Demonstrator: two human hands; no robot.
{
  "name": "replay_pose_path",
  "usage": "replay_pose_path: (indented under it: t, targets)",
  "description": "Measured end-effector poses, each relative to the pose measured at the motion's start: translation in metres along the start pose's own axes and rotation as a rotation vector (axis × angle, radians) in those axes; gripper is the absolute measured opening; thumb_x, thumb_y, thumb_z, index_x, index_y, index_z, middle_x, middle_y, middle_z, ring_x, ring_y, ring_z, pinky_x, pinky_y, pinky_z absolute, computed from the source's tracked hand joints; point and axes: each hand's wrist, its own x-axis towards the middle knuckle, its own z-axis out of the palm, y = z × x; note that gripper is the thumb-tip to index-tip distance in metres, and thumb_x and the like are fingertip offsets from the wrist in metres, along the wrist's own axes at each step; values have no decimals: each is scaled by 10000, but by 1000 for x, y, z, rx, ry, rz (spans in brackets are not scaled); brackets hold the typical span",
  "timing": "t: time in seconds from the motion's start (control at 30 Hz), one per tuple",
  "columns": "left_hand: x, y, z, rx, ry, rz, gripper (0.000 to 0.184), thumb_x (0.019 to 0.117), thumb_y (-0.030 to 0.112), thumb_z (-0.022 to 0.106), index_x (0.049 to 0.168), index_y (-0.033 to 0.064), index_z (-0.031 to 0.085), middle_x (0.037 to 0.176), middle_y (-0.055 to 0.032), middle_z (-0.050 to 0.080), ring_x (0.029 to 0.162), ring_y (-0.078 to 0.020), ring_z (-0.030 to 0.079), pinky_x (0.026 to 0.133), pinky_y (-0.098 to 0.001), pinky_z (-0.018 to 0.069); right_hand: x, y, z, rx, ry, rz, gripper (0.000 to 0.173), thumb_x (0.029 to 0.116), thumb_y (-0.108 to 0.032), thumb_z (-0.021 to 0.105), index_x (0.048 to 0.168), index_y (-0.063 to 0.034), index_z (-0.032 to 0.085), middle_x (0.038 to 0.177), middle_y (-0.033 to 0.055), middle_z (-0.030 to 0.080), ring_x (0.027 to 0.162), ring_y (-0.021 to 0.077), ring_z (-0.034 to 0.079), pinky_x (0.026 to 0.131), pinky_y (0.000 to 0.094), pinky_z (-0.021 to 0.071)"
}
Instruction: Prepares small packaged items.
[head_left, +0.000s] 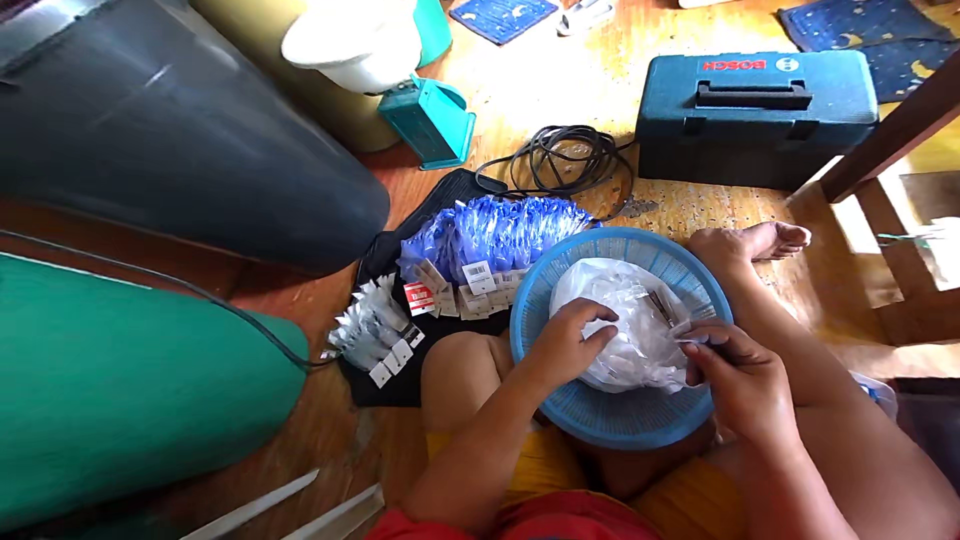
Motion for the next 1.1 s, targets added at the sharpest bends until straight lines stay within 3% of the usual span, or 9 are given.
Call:
replay_pose_path:
  t: [0.17,0.3,0.43,0.53,0.7,0.83,0.93,1.03,1.1]
  targets:
    - [19,-8,0,184,26,-142,324,1054,242,530,1267,58,690,1236,-125,687,1177,-226,639,1043,-386,495,2,-2,-3,-11,30,-9,100,937,-38,668,999,-52,745,1011,22,712,634,57,639,550,212,580]
    - [55,0,6,307,-49,-132,305,1041,217,574,1272,45,674,1253,-139,688,1226,-294,621,1095,-484,453,5,0,-5,-7,59,8,103,936,-47,672,1004,-51,750,1005,31,718,631,71,646,555,224,588]
    - [87,-7,23,423,-221,-168,321,988,184,662,1266,28,627,1177,-207,686,1138,-393,650,989,-586,507,6,0,-5,-6,69,20,102,934,-34,670,1002,-41,746,996,40,715,625,76,642,548,224,583]
    - [80,3,23,314,-278,-169,228,1011,108,596,1210,17,661,1145,-171,698,1077,-307,676,986,-515,517,5,-1,-6,-4,59,7,107,936,-24,663,1007,-35,743,996,38,714,624,66,636,548,219,579]
    - [33,25,16,51,-293,-122,316,1027,122,545,1318,82,663,1343,-113,630,1036,-196,674,943,-366,546,2,3,-4,127,-49,-108,94,959,-89,687,1021,-83,757,1062,14,702,684,45,653,579,200,589]
    - [7,29,20,-24,-133,166,267,1034,108,538,1191,6,729,1211,-165,704,1136,-206,673,1028,-330,515,2,4,4,164,-216,-141,86,964,-147,704,1029,-141,761,1089,-17,704,730,29,669,603,192,595]
    - [5,34,20,-74,61,305,223,989,37,585,1129,3,755,1111,-146,738,1050,-180,709,969,-299,557,-1,8,9,98,-223,-75,99,950,-83,695,1026,-104,755,1068,0,707,704,41,664,589,204,596]
    - [5,43,14,-64,82,226,271,994,36,569,1218,18,721,1172,-142,707,954,-151,700,865,-266,580,-3,10,12,70,-177,-23,102,937,-48,687,1010,-79,751,1048,11,712,683,49,663,576,215,598]
    - [4,47,7,69,-18,86,255,1011,110,570,1187,24,733,1134,-151,711,977,-203,700,905,-331,572,-3,10,12,91,-144,-33,107,939,-49,689,1017,-81,755,1040,11,712,677,50,663,574,216,600]
